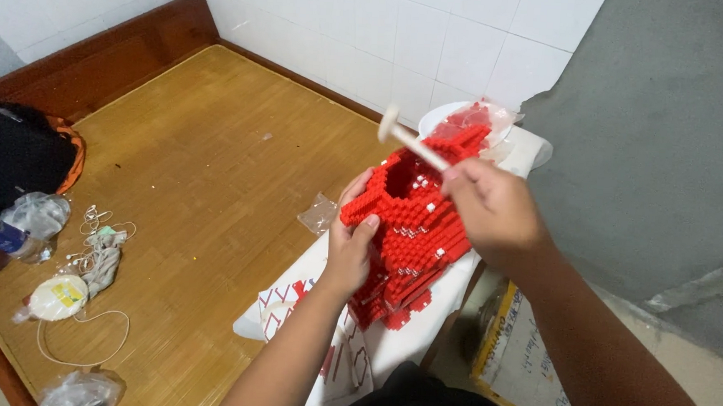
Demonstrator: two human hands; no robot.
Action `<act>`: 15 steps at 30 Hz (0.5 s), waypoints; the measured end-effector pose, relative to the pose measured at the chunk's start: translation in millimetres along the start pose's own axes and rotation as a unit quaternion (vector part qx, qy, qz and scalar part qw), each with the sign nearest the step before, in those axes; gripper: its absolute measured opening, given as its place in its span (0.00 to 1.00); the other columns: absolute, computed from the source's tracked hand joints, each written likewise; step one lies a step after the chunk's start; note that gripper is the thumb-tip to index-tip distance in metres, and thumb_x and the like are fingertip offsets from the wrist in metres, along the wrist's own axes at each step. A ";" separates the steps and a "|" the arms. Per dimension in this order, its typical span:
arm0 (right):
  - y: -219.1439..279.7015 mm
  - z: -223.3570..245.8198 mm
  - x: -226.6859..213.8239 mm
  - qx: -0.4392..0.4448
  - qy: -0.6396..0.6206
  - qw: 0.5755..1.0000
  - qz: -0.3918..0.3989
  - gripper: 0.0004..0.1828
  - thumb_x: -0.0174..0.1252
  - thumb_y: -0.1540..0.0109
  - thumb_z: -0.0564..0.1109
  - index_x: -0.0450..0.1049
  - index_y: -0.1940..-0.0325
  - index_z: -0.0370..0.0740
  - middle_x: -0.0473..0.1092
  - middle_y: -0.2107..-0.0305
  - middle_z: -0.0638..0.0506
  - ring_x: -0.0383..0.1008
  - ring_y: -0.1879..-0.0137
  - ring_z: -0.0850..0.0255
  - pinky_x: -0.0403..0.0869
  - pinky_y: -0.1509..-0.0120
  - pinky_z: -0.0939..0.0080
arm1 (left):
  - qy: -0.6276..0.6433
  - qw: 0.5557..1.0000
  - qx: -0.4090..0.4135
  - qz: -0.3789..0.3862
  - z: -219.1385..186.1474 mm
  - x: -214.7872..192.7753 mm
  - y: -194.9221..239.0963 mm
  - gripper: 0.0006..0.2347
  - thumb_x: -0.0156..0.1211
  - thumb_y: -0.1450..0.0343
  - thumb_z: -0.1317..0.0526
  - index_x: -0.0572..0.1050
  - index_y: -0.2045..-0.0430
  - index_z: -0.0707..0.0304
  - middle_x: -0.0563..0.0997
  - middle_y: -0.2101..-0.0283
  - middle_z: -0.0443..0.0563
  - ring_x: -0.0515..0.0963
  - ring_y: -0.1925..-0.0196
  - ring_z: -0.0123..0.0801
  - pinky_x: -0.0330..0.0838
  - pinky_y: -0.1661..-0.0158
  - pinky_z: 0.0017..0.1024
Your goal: The person holds a red plastic brick structure and repeatedly taps it with a white plastic mallet to secure the pieces. The person rotates the structure to tap different sides and edges, then inspects the assembled shape.
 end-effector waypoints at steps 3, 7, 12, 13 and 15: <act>7.2 10.9 -12.7 -0.080 -0.098 0.991 -0.032 0.16 0.45 0.29 0.45 0.78 0.63 0.44 0.56 0.92 0.55 0.56 0.78 0.66 0.61 0.70 0.69 | 0.004 1.000 -0.002 -0.007 0.0 -0.2 1.0 0.30 0.54 0.29 0.50 0.61 0.30 0.64 0.60 0.29 0.64 0.58 0.26 0.52 0.54 0.30 0.52; 14.1 0.2 -16.2 -0.047 -0.116 0.992 -0.023 0.16 0.48 0.30 0.47 0.80 0.65 0.44 0.58 0.92 0.53 0.55 0.78 0.65 0.62 0.69 0.67 | 0.000 1.000 -0.008 0.001 -4.0 1.8 -0.3 0.31 0.53 0.28 0.49 0.60 0.30 0.64 0.59 0.29 0.66 0.58 0.26 0.55 0.53 0.30 0.53; 20.8 -48.0 -31.1 -0.042 -0.127 0.991 -0.029 0.24 0.44 0.27 0.50 0.79 0.69 0.38 0.63 0.93 0.48 0.61 0.85 0.60 0.64 0.74 0.61 | 0.007 1.000 -0.008 -0.007 -3.9 6.3 3.7 0.31 0.53 0.28 0.50 0.60 0.30 0.66 0.59 0.29 0.67 0.58 0.26 0.56 0.54 0.30 0.54; 22.4 -47.7 -35.9 -0.038 -0.126 0.991 -0.033 0.24 0.44 0.27 0.50 0.79 0.69 0.38 0.63 0.93 0.48 0.61 0.85 0.60 0.64 0.74 0.61 | 0.009 1.000 -0.011 -0.002 -0.9 5.8 0.3 0.31 0.53 0.28 0.50 0.60 0.30 0.66 0.59 0.29 0.67 0.58 0.26 0.56 0.54 0.30 0.54; 30.5 -49.3 -43.3 -0.008 -0.043 0.998 -0.038 0.23 0.48 0.30 0.51 0.78 0.71 0.37 0.67 0.89 0.39 0.63 0.82 0.55 0.66 0.73 0.52 | -0.007 1.000 0.001 0.001 3.8 3.7 1.6 0.30 0.52 0.28 0.52 0.59 0.29 0.62 0.58 0.28 0.62 0.56 0.25 0.50 0.52 0.29 0.51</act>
Point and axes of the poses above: each hand's wrist, its own y-axis away from the middle knuckle, its own x-axis out of the palm, z = x × y, the point moved 3 cm from there along -y, towards the middle knuckle
